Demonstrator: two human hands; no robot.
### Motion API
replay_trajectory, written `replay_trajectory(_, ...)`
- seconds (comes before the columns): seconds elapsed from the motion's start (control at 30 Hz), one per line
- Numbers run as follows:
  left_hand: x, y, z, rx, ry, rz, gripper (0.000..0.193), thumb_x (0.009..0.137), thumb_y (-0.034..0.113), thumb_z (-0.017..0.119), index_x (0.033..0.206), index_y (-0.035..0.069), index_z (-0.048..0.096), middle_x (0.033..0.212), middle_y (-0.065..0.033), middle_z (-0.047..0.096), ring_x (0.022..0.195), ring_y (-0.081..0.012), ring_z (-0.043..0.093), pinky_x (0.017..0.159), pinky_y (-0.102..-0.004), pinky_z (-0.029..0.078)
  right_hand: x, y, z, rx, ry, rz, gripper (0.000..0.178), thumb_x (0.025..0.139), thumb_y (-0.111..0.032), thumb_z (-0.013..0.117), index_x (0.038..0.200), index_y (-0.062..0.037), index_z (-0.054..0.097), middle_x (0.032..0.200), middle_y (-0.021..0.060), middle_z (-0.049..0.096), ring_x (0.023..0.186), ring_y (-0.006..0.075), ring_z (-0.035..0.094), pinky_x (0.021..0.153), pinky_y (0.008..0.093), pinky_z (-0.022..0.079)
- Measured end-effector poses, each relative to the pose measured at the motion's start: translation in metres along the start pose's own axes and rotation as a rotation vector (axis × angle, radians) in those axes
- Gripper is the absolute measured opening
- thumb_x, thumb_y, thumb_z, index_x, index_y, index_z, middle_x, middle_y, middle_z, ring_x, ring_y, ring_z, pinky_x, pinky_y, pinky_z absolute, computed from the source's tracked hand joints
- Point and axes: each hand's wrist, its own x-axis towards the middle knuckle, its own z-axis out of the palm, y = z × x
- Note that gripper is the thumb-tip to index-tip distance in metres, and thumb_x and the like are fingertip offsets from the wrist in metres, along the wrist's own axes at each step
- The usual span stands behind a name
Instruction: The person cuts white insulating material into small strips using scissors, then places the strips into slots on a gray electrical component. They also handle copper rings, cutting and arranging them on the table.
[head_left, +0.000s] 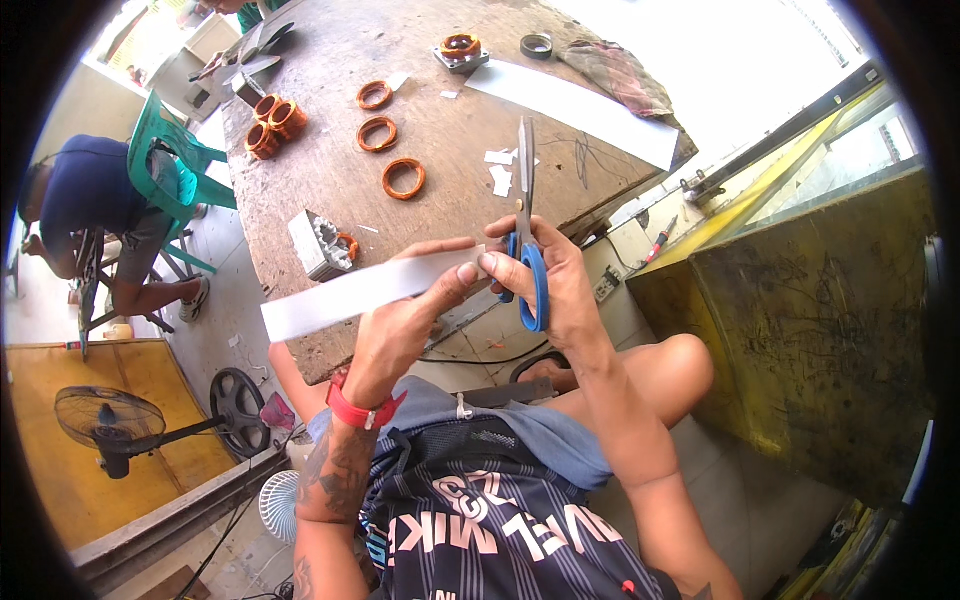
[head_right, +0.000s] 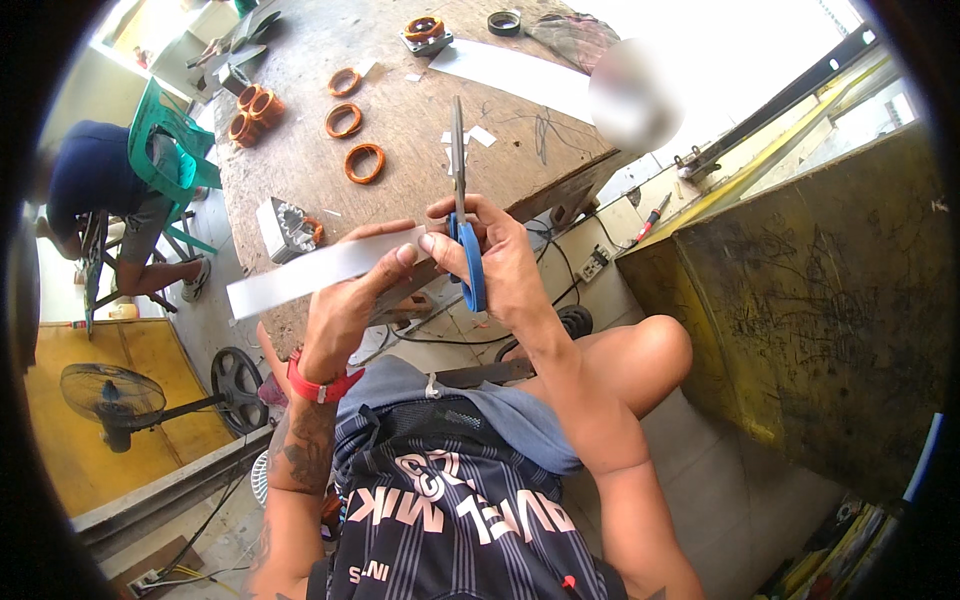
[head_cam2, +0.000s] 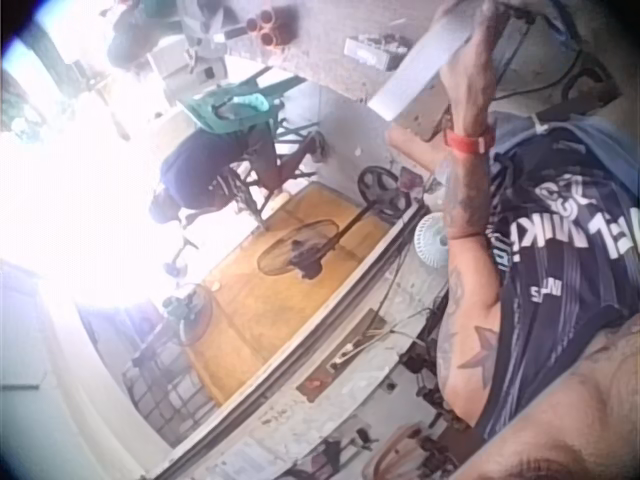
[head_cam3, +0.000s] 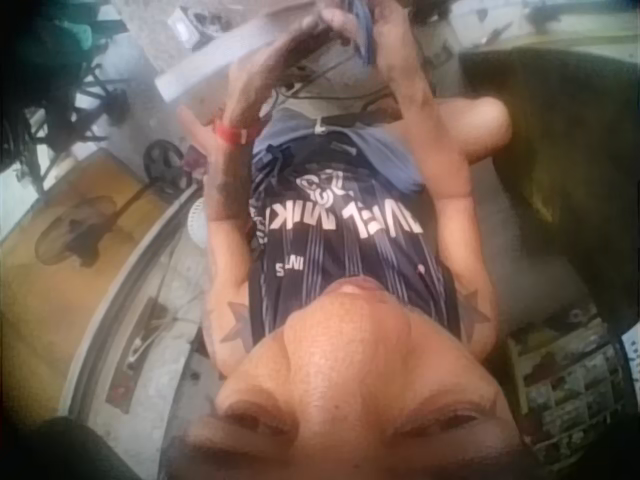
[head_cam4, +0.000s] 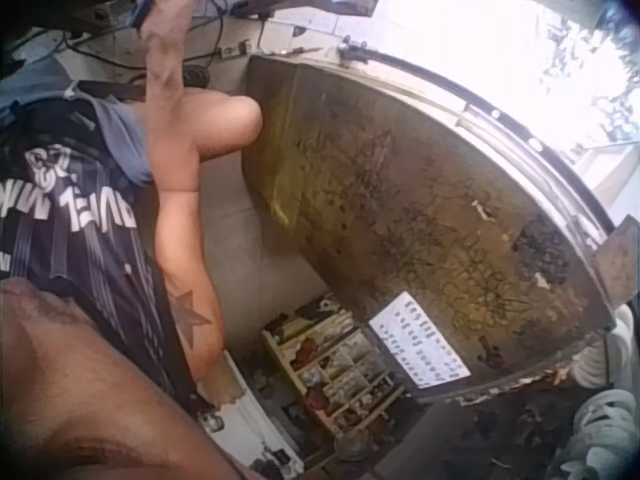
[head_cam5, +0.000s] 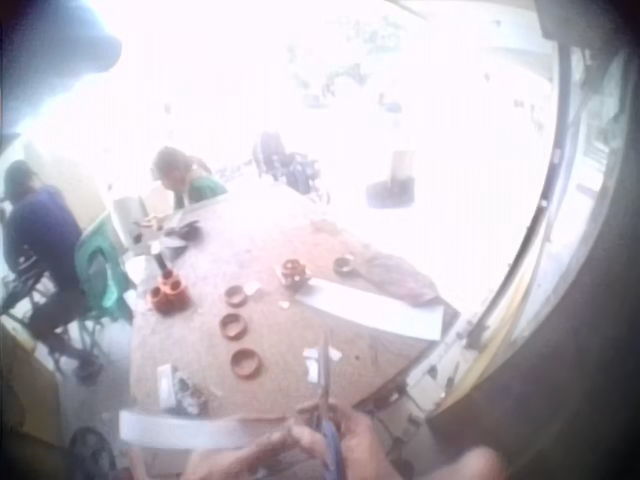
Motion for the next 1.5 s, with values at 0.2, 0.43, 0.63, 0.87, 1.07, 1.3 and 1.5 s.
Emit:
replay_trajectory(0.2, -0.007, -0.014, 0.003, -0.148, 0.147, 0.089, 0.041, 0.103, 0.027, 0.072, 0.134, 0.002, 0.064, 0.101, -0.0100, 0.074, 0.097, -0.0157, 0.072, 0.084, -0.0294, 0.059, 0.001, 0.001, 0.002, -0.078, 0.002, -0.078, 0.029, 0.095, -0.010, 0.080, 0.120, -0.0035, 0.069, 0.095, -0.0002, 0.069, 0.083, 0.0037, 0.061, 0.073, 0.0212, 0.050)
replay_trajectory(0.43, 0.007, -0.008, -0.007, -0.199, 0.248, 0.122, 0.036, 0.105, 0.023, 0.067, 0.131, -0.001, 0.062, 0.109, -0.0162, 0.073, 0.096, -0.0203, 0.074, 0.086, -0.0344, 0.063, -0.017, -0.003, 0.002, -0.328, 0.043, 0.034, 0.038, 0.092, -0.026, 0.086, 0.114, -0.0005, 0.070, 0.084, 0.0027, 0.071, 0.076, 0.0048, 0.060, 0.068, 0.0234, 0.050)
replay_trajectory(0.63, 0.029, 0.005, -0.010, -0.488, 0.224, 0.131, 0.033, 0.108, 0.011, 0.059, 0.137, -0.002, 0.053, 0.127, -0.0253, 0.066, 0.111, -0.0322, 0.075, 0.095, -0.0375, 0.064, -0.032, 0.006, 0.010, -0.388, -0.055, 0.110, 0.051, 0.087, -0.041, 0.089, 0.110, 0.0008, 0.071, 0.079, 0.0035, 0.071, 0.072, 0.0071, 0.059, 0.065, 0.0260, 0.049)
replay_trajectory(0.87, 0.035, 0.001, -0.008, -0.496, 0.177, 0.117, 0.032, 0.108, 0.010, 0.059, 0.137, -0.002, 0.054, 0.126, -0.0243, 0.067, 0.110, -0.0309, 0.075, 0.095, -0.0368, 0.064, -0.026, 0.001, 0.016, -0.402, -0.078, 0.180, 0.052, 0.088, -0.041, 0.088, 0.112, 0.0025, 0.072, 0.083, 0.0048, 0.072, 0.076, 0.0079, 0.060, 0.069, 0.0269, 0.051)
replay_trajectory(1.07, 0.036, -0.004, -0.009, -0.498, 0.167, 0.114, 0.032, 0.108, 0.010, 0.059, 0.137, -0.002, 0.054, 0.125, -0.0236, 0.067, 0.110, -0.0300, 0.075, 0.094, -0.0358, 0.064, -0.026, 0.001, 0.016, -0.375, -0.081, 0.174, 0.050, 0.090, -0.039, 0.087, 0.112, 0.0027, 0.072, 0.085, 0.0059, 0.074, 0.077, 0.0080, 0.063, 0.069, 0.0269, 0.052)
replay_trajectory(1.3, 0.037, -0.007, -0.009, -0.484, 0.163, 0.093, 0.031, 0.107, 0.010, 0.061, 0.135, -0.002, 0.056, 0.124, -0.0221, 0.068, 0.107, -0.0284, 0.076, 0.094, -0.0348, 0.064, -0.024, 0.008, 0.017, -0.385, -0.080, 0.091, 0.040, 0.093, -0.032, 0.086, 0.108, 0.0006, 0.069, 0.073, -0.0009, 0.062, 0.060, 0.0046, 0.053, 0.052, 0.0222, 0.043)
replay_trajectory(1.5, 0.037, -0.008, -0.008, -0.481, 0.172, 0.086, 0.030, 0.107, 0.011, 0.062, 0.134, -0.002, 0.058, 0.122, -0.0206, 0.069, 0.107, -0.0278, 0.076, 0.093, -0.0343, 0.064, -0.017, 0.012, 0.017, -0.382, -0.063, 0.149, 0.039, 0.093, -0.032, 0.085, 0.107, -0.0001, 0.069, 0.072, -0.0020, 0.061, 0.060, 0.0048, 0.053, 0.052, 0.0225, 0.042)
